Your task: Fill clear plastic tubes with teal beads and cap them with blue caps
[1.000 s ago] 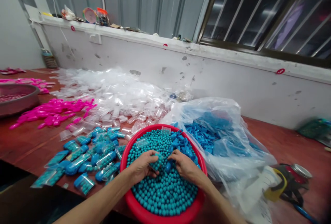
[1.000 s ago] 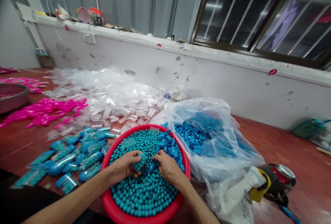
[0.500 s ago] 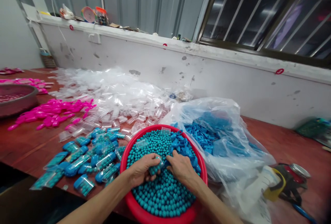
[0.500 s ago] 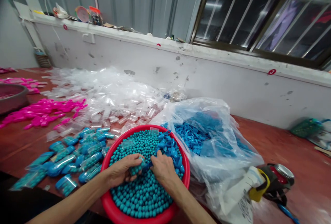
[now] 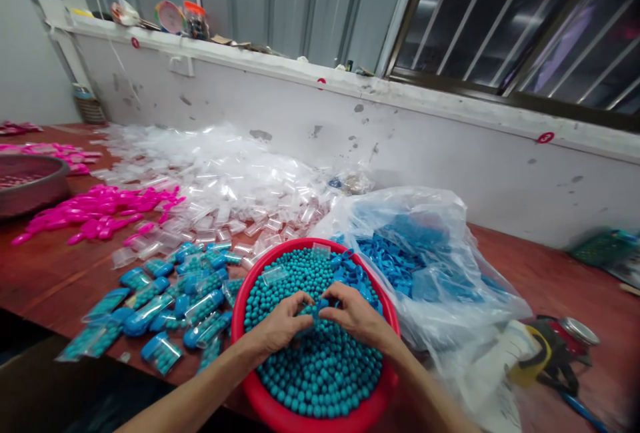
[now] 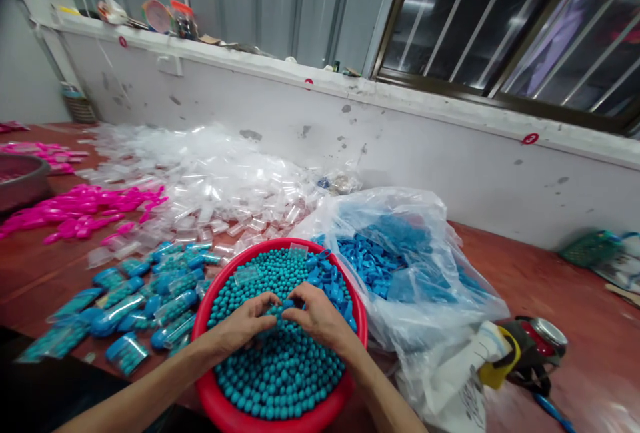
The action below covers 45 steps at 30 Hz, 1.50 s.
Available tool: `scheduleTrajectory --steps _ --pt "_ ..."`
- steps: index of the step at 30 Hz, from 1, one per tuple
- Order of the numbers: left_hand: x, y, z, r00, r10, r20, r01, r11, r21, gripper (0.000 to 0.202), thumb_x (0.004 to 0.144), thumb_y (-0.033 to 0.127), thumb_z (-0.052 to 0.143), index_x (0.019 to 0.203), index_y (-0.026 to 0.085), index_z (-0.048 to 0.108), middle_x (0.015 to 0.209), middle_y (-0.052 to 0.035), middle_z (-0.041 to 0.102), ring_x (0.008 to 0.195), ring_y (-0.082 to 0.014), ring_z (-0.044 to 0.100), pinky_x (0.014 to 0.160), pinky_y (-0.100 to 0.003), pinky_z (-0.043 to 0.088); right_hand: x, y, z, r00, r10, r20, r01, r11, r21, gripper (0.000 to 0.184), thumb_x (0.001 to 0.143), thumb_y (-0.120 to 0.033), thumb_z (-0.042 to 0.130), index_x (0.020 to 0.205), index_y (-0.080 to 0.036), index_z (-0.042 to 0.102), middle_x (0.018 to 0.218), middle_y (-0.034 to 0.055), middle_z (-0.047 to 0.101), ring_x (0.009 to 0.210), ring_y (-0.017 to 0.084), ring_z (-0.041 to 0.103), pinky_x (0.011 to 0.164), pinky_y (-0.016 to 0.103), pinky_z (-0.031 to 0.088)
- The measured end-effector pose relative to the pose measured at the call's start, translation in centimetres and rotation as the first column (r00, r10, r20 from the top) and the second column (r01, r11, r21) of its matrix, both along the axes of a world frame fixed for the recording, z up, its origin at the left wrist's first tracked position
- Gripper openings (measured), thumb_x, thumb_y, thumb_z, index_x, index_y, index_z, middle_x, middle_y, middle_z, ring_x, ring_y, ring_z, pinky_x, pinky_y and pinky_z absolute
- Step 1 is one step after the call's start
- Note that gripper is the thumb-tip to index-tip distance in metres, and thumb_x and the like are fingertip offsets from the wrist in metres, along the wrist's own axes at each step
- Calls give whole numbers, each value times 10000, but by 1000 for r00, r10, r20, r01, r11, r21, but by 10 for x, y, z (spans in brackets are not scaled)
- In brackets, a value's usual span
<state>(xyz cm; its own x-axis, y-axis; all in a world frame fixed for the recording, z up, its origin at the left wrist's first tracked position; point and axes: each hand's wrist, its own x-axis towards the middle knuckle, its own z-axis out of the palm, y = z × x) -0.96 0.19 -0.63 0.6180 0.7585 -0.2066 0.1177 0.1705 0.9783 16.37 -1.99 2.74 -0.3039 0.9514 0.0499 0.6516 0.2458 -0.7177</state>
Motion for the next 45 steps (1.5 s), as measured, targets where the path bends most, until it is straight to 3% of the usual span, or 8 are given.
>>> scheduleTrajectory --steps 5,9,13,17,22,33,37,45 --pt "1 -1 4 1000 13 24 -13 1000 -12 230 701 288 512 887 181 429 675 64 436 429 -27 374 333 -125 288 -3 5 -14 923 -121 -366 72 987 -143 223 829 -291 421 985 -187 541 790 3 589 748 153 565 663 269 464" --pt "2 3 -5 995 92 41 -95 993 76 197 682 252 522 844 178 437 696 60 414 490 -40 367 346 -119 301 -3 -7 -17 1000 -2 -6 2 999 46 277 859 -243 390 1075 -205 559 974 50 602 936 179 529 847 310 394" --pt "0 6 -10 996 74 40 -76 995 68 194 693 270 519 847 184 437 667 74 387 455 -31 343 349 -124 308 9 -16 -12 948 62 314 -52 998 -39 307 856 -189 368 1090 -218 564 939 64 601 877 177 534 801 306 411" --pt "1 3 -2 998 61 19 -62 998 18 203 704 273 518 869 190 433 646 81 408 410 -23 354 329 -126 285 9 -12 -12 995 -101 -3 101 993 -66 307 842 -230 402 1119 -188 528 889 53 605 808 161 564 708 272 458" --pt "2 0 3 997 63 41 -62 998 -23 299 737 309 506 992 184 410 685 57 514 341 -20 412 301 -135 272 -15 -8 -23 880 -266 -393 158 945 -287 268 806 -316 458 1004 -182 579 568 -40 493 439 102 470 344 179 360" --pt "5 -9 9 975 141 173 -123 986 -114 374 704 342 567 1025 183 460 584 76 427 354 -23 330 315 -148 283 -21 -29 -17 993 -103 54 88 969 231 310 883 -187 304 1081 -169 543 816 63 587 726 169 544 673 278 431" --pt "6 -9 8 972 172 161 -156 982 -103 315 701 326 559 967 184 468 568 79 399 365 -30 310 313 -151 270 -23 -28 -18 995 -26 96 4 977 215 354 873 -154 305 1190 -171 461 903 83 574 816 176 540 728 283 435" --pt "3 -4 8 970 195 146 -184 979 -85 363 721 360 541 1024 194 430 581 74 450 350 -33 379 309 -142 248 -19 -19 -6 957 -73 -282 58 997 -59 268 842 -235 395 1045 -216 569 733 -7 539 590 108 487 534 215 422"
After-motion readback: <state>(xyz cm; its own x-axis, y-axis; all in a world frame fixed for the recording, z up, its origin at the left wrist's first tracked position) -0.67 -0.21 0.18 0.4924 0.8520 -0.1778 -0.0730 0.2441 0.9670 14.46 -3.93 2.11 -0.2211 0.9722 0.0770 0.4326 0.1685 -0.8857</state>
